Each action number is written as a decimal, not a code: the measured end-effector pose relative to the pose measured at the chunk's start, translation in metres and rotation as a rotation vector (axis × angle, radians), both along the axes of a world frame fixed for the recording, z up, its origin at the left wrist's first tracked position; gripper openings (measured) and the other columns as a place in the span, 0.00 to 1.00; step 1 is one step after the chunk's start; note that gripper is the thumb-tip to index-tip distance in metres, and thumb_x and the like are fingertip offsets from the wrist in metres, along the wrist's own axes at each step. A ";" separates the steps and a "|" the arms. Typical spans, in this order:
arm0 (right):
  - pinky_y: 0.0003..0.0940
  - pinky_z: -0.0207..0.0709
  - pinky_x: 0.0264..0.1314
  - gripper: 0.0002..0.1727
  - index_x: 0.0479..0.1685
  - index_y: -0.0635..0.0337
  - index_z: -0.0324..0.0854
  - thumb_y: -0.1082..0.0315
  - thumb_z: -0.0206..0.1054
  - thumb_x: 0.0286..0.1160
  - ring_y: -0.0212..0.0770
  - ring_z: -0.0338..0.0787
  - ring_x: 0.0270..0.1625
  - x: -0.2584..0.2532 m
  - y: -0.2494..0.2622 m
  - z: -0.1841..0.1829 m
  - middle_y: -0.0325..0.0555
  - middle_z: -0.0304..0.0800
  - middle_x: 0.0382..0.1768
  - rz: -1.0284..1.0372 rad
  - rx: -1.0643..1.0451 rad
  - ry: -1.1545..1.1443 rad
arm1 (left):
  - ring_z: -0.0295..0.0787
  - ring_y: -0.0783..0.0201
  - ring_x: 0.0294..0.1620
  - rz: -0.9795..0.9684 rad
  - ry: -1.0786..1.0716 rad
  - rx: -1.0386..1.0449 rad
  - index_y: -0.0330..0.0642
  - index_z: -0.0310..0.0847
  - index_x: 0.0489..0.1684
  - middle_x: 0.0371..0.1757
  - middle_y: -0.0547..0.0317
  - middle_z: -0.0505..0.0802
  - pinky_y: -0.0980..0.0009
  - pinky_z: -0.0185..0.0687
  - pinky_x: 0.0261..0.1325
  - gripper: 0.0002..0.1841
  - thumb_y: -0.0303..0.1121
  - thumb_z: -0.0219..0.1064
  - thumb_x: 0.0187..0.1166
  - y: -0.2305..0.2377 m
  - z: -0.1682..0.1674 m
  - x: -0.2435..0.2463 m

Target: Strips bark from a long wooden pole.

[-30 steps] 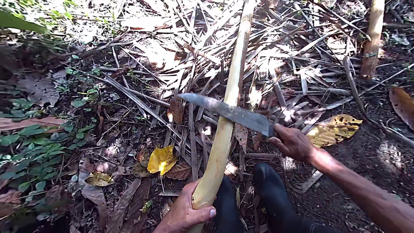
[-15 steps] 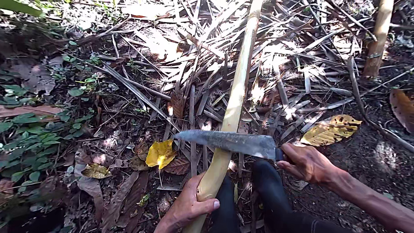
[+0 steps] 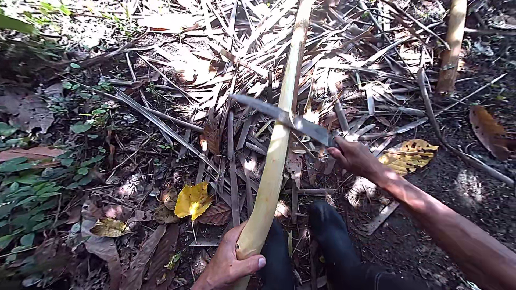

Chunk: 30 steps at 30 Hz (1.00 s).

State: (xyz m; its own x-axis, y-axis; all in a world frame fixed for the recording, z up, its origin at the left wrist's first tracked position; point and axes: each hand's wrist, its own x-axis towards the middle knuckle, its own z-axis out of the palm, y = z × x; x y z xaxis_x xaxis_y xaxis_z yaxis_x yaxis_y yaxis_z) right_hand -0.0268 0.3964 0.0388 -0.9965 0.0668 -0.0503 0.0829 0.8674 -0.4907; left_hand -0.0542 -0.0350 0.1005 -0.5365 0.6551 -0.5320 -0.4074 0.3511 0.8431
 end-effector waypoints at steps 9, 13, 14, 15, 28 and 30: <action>0.51 0.76 0.19 0.33 0.38 0.60 0.79 0.38 0.47 0.86 0.48 0.83 0.19 -0.040 0.027 0.002 0.44 0.76 0.17 0.050 0.081 0.010 | 0.95 0.61 0.31 -0.015 0.008 0.029 0.41 0.83 0.60 0.40 0.57 0.96 0.64 0.95 0.35 0.34 0.51 0.84 0.56 -0.001 -0.002 -0.001; 0.70 0.80 0.48 0.38 0.51 0.65 0.80 0.36 0.39 0.92 0.67 0.92 0.44 -0.090 0.071 -0.015 0.64 0.88 0.36 -0.289 -0.026 -0.185 | 0.95 0.62 0.32 -0.008 0.019 -0.017 0.40 0.83 0.59 0.39 0.58 0.96 0.64 0.94 0.36 0.35 0.53 0.84 0.55 0.000 0.000 0.001; 0.68 0.80 0.47 0.38 0.50 0.65 0.80 0.36 0.39 0.92 0.65 0.91 0.43 -0.095 0.075 -0.009 0.62 0.87 0.35 -0.296 -0.020 -0.184 | 0.95 0.62 0.32 -0.010 0.018 -0.006 0.40 0.83 0.59 0.40 0.58 0.96 0.64 0.94 0.36 0.35 0.53 0.84 0.55 0.000 0.000 0.000; 0.66 0.80 0.43 0.37 0.48 0.64 0.78 0.36 0.40 0.92 0.63 0.91 0.39 -0.092 0.072 -0.002 0.60 0.86 0.31 -0.270 0.004 -0.169 | 0.95 0.62 0.32 -0.011 0.015 0.007 0.40 0.83 0.59 0.39 0.57 0.96 0.64 0.94 0.36 0.34 0.52 0.84 0.56 -0.001 0.000 0.001; 0.64 0.76 0.36 0.46 0.53 0.69 0.79 0.34 0.28 0.90 0.59 0.81 0.29 -0.051 0.098 -0.001 0.63 0.80 0.31 -0.777 -0.293 -0.139 | 0.94 0.62 0.30 0.008 -0.010 0.015 0.41 0.83 0.58 0.39 0.57 0.96 0.64 0.94 0.33 0.34 0.53 0.84 0.55 -0.004 0.001 -0.003; 0.53 0.75 0.21 0.39 0.49 0.64 0.77 0.36 0.33 0.92 0.49 0.77 0.19 0.006 0.070 -0.010 0.52 0.75 0.22 -0.531 -0.284 -0.030 | 0.94 0.61 0.28 0.013 -0.028 -0.015 0.42 0.83 0.59 0.38 0.56 0.96 0.65 0.93 0.32 0.35 0.53 0.84 0.54 -0.004 0.000 -0.002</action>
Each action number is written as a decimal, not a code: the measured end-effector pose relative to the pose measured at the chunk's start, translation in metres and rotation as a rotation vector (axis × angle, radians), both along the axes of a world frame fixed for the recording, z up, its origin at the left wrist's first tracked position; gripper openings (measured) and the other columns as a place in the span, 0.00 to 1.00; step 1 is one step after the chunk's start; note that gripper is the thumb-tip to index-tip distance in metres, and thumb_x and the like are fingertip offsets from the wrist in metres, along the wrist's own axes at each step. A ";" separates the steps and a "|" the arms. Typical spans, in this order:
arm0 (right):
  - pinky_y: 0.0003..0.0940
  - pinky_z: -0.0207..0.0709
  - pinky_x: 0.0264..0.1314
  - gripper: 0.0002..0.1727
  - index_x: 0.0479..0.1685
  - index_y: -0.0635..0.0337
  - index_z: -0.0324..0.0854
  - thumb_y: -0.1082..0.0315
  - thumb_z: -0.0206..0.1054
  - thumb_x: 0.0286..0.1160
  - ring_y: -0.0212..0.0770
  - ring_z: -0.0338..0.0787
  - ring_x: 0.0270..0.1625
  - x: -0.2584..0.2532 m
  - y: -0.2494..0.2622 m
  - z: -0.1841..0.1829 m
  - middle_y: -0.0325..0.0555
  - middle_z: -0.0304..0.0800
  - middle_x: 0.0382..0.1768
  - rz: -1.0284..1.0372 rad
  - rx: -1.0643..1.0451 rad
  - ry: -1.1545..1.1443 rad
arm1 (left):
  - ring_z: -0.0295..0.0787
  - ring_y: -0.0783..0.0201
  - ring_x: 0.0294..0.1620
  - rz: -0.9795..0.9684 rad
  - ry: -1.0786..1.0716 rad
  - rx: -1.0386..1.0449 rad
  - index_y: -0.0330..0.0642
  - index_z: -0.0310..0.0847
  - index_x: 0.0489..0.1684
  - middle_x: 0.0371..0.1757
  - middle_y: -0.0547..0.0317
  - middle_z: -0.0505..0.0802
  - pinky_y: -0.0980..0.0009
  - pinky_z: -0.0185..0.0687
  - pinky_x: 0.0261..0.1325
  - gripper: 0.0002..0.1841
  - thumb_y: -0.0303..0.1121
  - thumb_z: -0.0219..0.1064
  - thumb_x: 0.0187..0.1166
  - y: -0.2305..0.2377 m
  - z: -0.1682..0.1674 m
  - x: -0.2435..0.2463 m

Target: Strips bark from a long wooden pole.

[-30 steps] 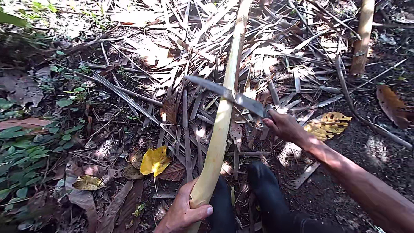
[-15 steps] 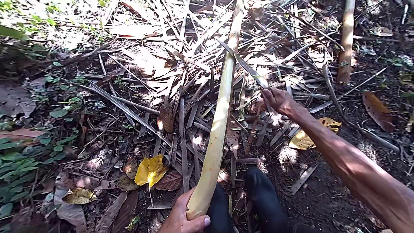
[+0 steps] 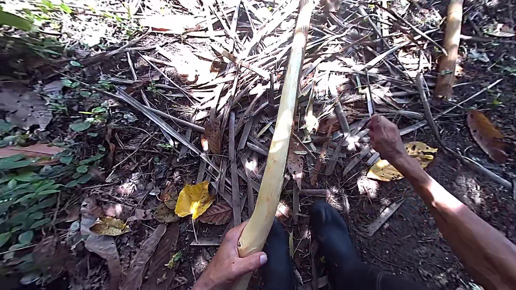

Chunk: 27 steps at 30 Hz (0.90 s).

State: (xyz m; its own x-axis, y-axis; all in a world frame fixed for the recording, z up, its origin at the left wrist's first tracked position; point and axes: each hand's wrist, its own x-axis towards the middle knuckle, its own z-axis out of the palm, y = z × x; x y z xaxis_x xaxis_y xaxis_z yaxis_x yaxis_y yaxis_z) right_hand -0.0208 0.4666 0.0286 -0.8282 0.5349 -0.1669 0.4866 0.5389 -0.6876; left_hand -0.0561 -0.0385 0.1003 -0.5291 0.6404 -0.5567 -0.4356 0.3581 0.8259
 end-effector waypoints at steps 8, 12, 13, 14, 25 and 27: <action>0.38 0.75 0.19 0.38 0.45 0.64 0.78 0.34 0.41 0.89 0.39 0.80 0.19 0.064 -0.137 0.011 0.44 0.78 0.19 0.540 0.092 0.278 | 0.93 0.58 0.29 0.045 -0.245 0.370 0.45 0.83 0.66 0.47 0.46 0.95 0.64 0.92 0.30 0.33 0.56 0.78 0.66 -0.019 0.046 -0.016; 0.33 0.72 0.17 0.37 0.44 0.61 0.78 0.34 0.40 0.90 0.37 0.78 0.18 0.050 -0.159 0.049 0.43 0.77 0.20 0.642 0.176 0.445 | 0.93 0.60 0.31 0.225 -0.556 0.694 0.39 0.79 0.72 0.55 0.44 0.91 0.70 0.91 0.28 0.39 0.57 0.76 0.66 -0.028 0.088 -0.031; 0.33 0.71 0.17 0.36 0.41 0.60 0.77 0.35 0.40 0.90 0.37 0.77 0.17 0.046 -0.165 0.057 0.42 0.77 0.21 0.681 0.213 0.472 | 0.93 0.60 0.28 0.279 -0.634 0.759 0.35 0.79 0.69 0.51 0.45 0.91 0.71 0.90 0.25 0.40 0.57 0.78 0.63 -0.024 0.097 -0.032; 0.32 0.71 0.16 0.35 0.38 0.58 0.76 0.35 0.40 0.90 0.37 0.77 0.18 0.042 -0.170 0.063 0.41 0.76 0.21 0.716 0.238 0.497 | 0.91 0.60 0.25 0.312 -0.674 0.816 0.33 0.80 0.66 0.48 0.46 0.91 0.72 0.89 0.24 0.40 0.57 0.79 0.60 -0.019 0.103 -0.033; 0.34 0.73 0.17 0.37 0.39 0.59 0.79 0.33 0.41 0.87 0.39 0.80 0.19 0.023 -0.186 0.088 0.43 0.79 0.22 0.790 0.349 0.559 | 0.89 0.66 0.27 0.318 -0.648 1.028 0.37 0.85 0.65 0.46 0.51 0.93 0.76 0.84 0.29 0.42 0.67 0.72 0.62 -0.005 0.085 -0.015; 0.34 0.71 0.14 0.36 0.40 0.60 0.80 0.34 0.42 0.87 0.37 0.78 0.15 0.022 -0.180 0.086 0.42 0.79 0.19 0.711 0.331 0.523 | 0.88 0.63 0.25 0.343 -0.737 1.019 0.33 0.82 0.66 0.47 0.48 0.91 0.73 0.84 0.25 0.42 0.62 0.76 0.61 -0.005 0.083 -0.018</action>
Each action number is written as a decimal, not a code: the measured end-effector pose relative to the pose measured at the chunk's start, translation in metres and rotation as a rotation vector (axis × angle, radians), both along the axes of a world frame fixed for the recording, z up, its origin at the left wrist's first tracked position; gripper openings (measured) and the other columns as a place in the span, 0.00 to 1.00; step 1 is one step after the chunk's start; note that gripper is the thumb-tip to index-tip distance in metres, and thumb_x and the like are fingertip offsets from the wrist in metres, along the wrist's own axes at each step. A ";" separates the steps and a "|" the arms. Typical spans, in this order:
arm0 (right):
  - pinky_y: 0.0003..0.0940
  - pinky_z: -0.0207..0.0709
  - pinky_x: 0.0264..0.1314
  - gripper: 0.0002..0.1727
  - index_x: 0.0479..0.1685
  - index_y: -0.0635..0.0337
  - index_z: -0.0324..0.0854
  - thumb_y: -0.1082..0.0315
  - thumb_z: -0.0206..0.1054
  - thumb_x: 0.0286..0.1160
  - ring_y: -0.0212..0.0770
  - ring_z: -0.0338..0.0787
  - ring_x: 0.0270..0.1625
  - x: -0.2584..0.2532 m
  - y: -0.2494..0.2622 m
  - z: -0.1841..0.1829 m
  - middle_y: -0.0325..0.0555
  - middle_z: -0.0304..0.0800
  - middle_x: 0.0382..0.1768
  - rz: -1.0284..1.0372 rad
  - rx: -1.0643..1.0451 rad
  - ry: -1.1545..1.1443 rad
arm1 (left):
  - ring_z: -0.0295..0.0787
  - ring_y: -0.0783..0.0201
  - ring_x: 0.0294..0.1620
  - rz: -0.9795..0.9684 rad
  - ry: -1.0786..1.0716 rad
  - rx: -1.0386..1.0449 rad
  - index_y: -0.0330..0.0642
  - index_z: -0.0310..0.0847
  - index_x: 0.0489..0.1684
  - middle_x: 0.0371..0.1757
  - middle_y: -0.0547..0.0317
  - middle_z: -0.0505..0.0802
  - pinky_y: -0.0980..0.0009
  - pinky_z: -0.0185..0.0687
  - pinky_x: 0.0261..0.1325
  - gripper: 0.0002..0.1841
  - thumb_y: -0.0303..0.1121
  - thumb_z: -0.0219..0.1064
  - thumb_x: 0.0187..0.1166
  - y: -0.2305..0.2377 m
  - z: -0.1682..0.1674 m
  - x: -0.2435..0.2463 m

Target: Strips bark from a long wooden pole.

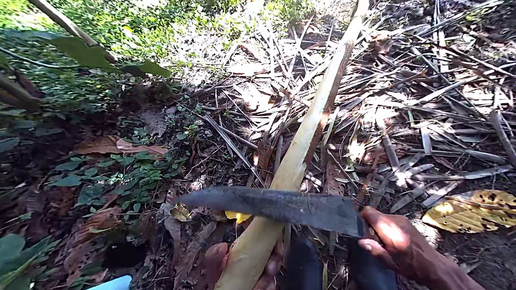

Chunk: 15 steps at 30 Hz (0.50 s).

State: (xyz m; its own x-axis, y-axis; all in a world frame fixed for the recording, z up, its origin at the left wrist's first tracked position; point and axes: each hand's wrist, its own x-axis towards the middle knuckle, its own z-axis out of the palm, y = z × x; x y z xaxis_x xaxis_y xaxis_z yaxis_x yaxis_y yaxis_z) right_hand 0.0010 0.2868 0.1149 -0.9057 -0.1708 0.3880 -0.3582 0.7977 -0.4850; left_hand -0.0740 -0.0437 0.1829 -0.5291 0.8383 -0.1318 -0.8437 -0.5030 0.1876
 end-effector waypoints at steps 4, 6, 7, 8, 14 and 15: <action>0.34 0.69 0.12 0.36 0.38 0.58 0.77 0.34 0.40 0.89 0.35 0.76 0.14 0.007 0.003 0.005 0.40 0.75 0.17 0.027 -0.038 -0.068 | 0.88 0.62 0.24 0.019 -0.030 0.010 0.32 0.83 0.62 0.44 0.48 0.91 0.72 0.85 0.24 0.40 0.61 0.75 0.61 -0.001 -0.004 0.000; 0.35 0.73 0.15 0.37 0.34 0.56 0.78 0.31 0.42 0.87 0.38 0.80 0.17 0.013 -0.005 0.011 0.41 0.78 0.19 0.106 0.010 -0.082 | 0.91 0.67 0.31 0.094 0.066 0.064 0.35 0.87 0.61 0.43 0.51 0.94 0.76 0.86 0.35 0.40 0.66 0.68 0.67 -0.001 -0.010 0.014; 0.35 0.73 0.15 0.36 0.32 0.55 0.77 0.31 0.44 0.85 0.39 0.81 0.17 0.014 -0.008 0.012 0.42 0.78 0.20 0.120 0.044 -0.074 | 0.93 0.70 0.35 0.136 0.129 0.083 0.37 0.89 0.60 0.42 0.55 0.97 0.77 0.86 0.41 0.41 0.70 0.62 0.70 -0.002 -0.015 0.022; 0.35 0.73 0.15 0.37 0.30 0.55 0.78 0.30 0.44 0.84 0.39 0.81 0.18 0.014 -0.010 0.011 0.42 0.78 0.20 0.111 0.068 -0.058 | 0.93 0.69 0.37 0.155 0.138 0.113 0.36 0.90 0.59 0.43 0.55 0.97 0.76 0.86 0.44 0.42 0.71 0.60 0.71 -0.002 -0.016 0.025; 0.35 0.70 0.17 0.35 0.32 0.55 0.78 0.31 0.47 0.86 0.41 0.79 0.19 0.021 -0.014 0.016 0.41 0.76 0.20 0.070 0.131 -0.017 | 0.92 0.66 0.34 0.174 0.105 0.134 0.35 0.90 0.55 0.41 0.52 0.96 0.74 0.86 0.40 0.43 0.73 0.60 0.69 -0.002 -0.012 0.018; 0.34 0.70 0.17 0.35 0.32 0.54 0.77 0.31 0.46 0.85 0.40 0.78 0.18 0.019 -0.012 0.013 0.41 0.75 0.20 0.061 0.137 0.009 | 0.92 0.67 0.35 0.142 0.111 0.139 0.35 0.89 0.58 0.43 0.52 0.96 0.75 0.85 0.41 0.42 0.71 0.60 0.71 -0.003 -0.013 0.017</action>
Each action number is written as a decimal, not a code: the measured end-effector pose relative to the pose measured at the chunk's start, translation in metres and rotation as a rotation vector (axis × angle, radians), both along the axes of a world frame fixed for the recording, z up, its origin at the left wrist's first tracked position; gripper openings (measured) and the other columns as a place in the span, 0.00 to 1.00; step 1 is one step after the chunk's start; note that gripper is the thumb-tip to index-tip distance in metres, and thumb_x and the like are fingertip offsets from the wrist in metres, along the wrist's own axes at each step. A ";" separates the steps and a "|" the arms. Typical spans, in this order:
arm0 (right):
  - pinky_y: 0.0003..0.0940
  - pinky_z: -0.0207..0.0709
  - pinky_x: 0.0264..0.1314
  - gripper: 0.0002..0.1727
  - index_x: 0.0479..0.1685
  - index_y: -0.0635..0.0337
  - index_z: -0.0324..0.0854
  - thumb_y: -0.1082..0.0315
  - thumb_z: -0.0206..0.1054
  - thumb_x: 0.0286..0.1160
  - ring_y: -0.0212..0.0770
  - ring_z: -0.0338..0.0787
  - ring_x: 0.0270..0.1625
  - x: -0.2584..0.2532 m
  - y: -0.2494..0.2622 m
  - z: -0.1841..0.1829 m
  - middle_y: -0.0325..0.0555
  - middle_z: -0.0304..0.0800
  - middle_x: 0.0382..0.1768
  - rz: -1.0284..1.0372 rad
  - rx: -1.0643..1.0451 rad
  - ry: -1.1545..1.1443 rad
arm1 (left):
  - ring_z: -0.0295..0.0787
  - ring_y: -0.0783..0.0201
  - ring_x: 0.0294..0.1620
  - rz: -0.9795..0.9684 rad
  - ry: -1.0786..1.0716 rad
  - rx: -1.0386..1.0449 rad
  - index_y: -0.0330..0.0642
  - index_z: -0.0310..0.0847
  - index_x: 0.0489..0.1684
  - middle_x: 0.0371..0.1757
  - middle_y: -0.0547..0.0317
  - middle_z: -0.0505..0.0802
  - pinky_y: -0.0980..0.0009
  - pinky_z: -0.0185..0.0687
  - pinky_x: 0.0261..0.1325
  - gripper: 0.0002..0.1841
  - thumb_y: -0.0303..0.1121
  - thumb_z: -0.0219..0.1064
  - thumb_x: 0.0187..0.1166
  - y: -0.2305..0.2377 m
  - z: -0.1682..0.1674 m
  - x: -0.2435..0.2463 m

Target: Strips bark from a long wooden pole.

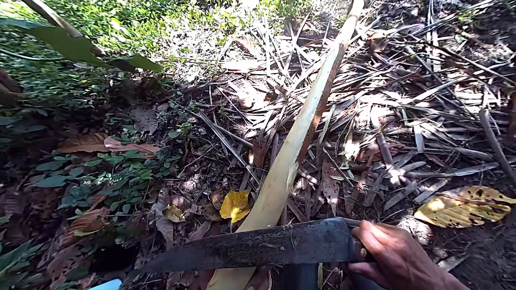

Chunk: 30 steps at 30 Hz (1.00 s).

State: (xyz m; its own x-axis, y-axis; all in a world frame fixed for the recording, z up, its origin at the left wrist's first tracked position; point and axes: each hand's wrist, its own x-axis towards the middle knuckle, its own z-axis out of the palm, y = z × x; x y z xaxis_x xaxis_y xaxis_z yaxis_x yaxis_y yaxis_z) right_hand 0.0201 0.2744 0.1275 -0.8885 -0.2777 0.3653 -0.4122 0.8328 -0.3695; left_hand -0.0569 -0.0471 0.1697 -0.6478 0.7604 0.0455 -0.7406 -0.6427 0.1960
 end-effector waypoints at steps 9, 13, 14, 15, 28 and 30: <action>0.34 0.71 0.13 0.37 0.36 0.58 0.78 0.33 0.41 0.88 0.37 0.78 0.15 -0.016 0.014 -0.007 0.41 0.77 0.17 -0.057 -0.104 -0.047 | 0.89 0.60 0.28 -0.166 -0.159 -0.119 0.32 0.81 0.66 0.48 0.47 0.90 0.71 0.86 0.27 0.39 0.58 0.74 0.64 0.001 0.003 -0.015; 0.35 0.70 0.12 0.35 0.35 0.58 0.78 0.34 0.43 0.86 0.37 0.77 0.14 -0.012 0.011 -0.014 0.41 0.76 0.16 -0.134 -0.117 -0.091 | 0.88 0.61 0.25 -0.156 -0.179 -0.115 0.31 0.81 0.64 0.46 0.46 0.90 0.71 0.85 0.25 0.39 0.58 0.74 0.64 0.000 0.003 -0.016; 0.36 0.68 0.11 0.34 0.34 0.58 0.78 0.36 0.44 0.85 0.37 0.76 0.12 -0.015 0.013 -0.015 0.41 0.74 0.14 -0.181 -0.126 -0.103 | 0.88 0.60 0.24 -0.159 -0.185 -0.118 0.30 0.81 0.64 0.45 0.46 0.90 0.70 0.85 0.24 0.39 0.57 0.75 0.63 0.001 0.003 -0.017; 0.35 0.67 0.10 0.34 0.34 0.58 0.77 0.36 0.43 0.86 0.37 0.75 0.12 -0.017 0.014 -0.016 0.40 0.73 0.14 -0.189 -0.134 -0.103 | 0.88 0.60 0.24 -0.159 -0.188 -0.126 0.30 0.81 0.63 0.44 0.46 0.90 0.70 0.85 0.24 0.39 0.57 0.76 0.62 0.001 0.003 -0.018; 0.36 0.69 0.19 0.37 0.33 0.59 0.76 0.35 0.39 0.91 0.36 0.76 0.17 -0.054 0.067 -0.038 0.40 0.70 0.14 -0.299 -0.239 -0.213 | 0.89 0.58 0.26 -0.183 -0.216 -0.129 0.31 0.81 0.64 0.47 0.45 0.90 0.69 0.86 0.24 0.39 0.56 0.77 0.61 0.002 -0.004 -0.013; 0.37 0.71 0.16 0.39 0.36 0.60 0.77 0.33 0.38 0.90 0.37 0.76 0.16 -0.044 0.058 -0.032 0.41 0.72 0.15 -0.203 -0.188 -0.193 | 0.89 0.57 0.27 -0.184 -0.224 -0.119 0.30 0.80 0.65 0.49 0.43 0.90 0.68 0.86 0.25 0.39 0.55 0.76 0.62 0.000 -0.006 -0.012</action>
